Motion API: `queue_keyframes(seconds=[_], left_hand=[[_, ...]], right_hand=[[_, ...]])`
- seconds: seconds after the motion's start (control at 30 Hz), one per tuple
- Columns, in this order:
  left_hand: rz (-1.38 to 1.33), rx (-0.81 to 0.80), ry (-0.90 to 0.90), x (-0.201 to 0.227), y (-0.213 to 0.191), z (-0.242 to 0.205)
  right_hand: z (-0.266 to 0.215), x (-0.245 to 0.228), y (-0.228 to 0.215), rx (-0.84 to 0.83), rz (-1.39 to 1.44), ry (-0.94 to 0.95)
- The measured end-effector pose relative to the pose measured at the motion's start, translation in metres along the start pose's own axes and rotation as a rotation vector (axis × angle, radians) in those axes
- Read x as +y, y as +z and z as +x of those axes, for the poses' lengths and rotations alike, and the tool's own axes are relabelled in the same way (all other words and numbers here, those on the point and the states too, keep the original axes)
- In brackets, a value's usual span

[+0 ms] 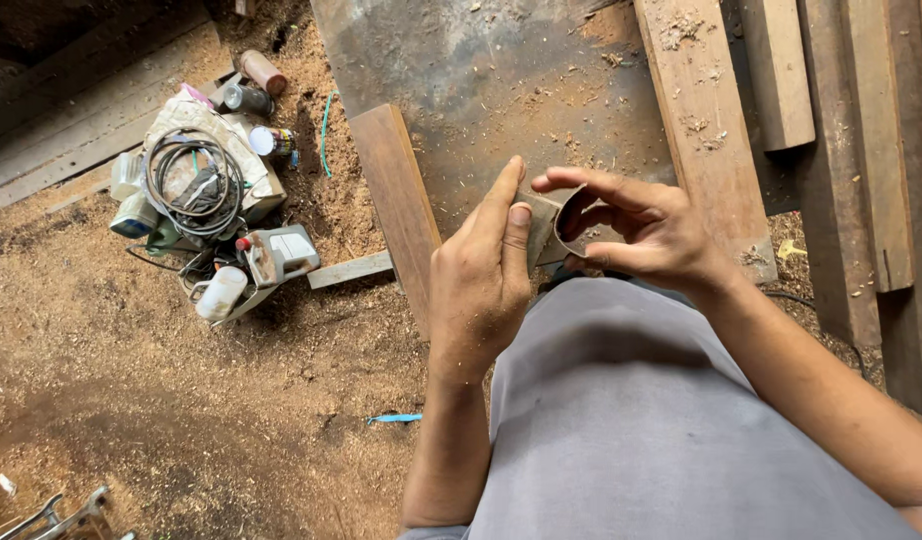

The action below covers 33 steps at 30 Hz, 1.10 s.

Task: The person sands a piece of wood by hand using a piece of sandpaper. They sand the flat surfaces and edges of the wood, then fold and wrap the sandpaper around the block to sand the corners and detailed areas.

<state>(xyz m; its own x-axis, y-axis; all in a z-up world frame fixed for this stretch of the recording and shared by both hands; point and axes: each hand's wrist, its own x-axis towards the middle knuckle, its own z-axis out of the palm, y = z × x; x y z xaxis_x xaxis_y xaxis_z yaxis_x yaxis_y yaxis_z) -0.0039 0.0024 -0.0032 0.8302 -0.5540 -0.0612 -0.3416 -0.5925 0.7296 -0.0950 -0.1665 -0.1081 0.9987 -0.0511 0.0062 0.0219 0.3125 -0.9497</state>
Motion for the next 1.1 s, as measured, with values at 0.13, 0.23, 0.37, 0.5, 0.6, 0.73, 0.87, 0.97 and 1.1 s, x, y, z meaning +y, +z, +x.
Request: queue_keyframes(seconds=[0.13, 0.23, 0.37, 0.5, 0.6, 0.73, 0.87, 0.97, 1.1], left_hand=[[-0.029, -0.026, -0.058, 0.0, 0.001, 0.003], [-0.04, -0.006, -0.018, -0.001, -0.001, 0.003], [-0.049, -0.014, -0.014, -0.002, 0.001, 0.002], [-0.027, -0.029, -0.004, 0.001, -0.002, 0.005], [0.098, -0.048, 0.024, 0.007, -0.003, 0.003], [0.178, 0.022, 0.173, 0.013, -0.003, 0.003], [0.143, -0.044, 0.04, 0.018, 0.0, 0.003], [0.066, -0.037, 0.027, 0.019, 0.003, 0.002], [-0.002, -0.081, -0.033, 0.014, 0.004, 0.001]], right_hand=[[0.012, 0.009, -0.002, -0.002, -0.009, 0.129], [0.009, -0.001, -0.003, -0.025, 0.046, 0.094], [0.007, -0.009, -0.007, -0.08, -0.082, -0.142], [0.014, 0.003, -0.009, -0.06, -0.049, 0.092], [0.01, 0.001, -0.01, -0.076, -0.062, 0.098], [0.004, -0.003, -0.019, -0.103, -0.099, -0.065], [0.007, 0.017, -0.02, -0.083, -0.218, -0.005], [0.003, 0.019, -0.021, -0.083, -0.172, 0.018], [-0.002, 0.009, -0.026, -0.124, -0.215, -0.06]])
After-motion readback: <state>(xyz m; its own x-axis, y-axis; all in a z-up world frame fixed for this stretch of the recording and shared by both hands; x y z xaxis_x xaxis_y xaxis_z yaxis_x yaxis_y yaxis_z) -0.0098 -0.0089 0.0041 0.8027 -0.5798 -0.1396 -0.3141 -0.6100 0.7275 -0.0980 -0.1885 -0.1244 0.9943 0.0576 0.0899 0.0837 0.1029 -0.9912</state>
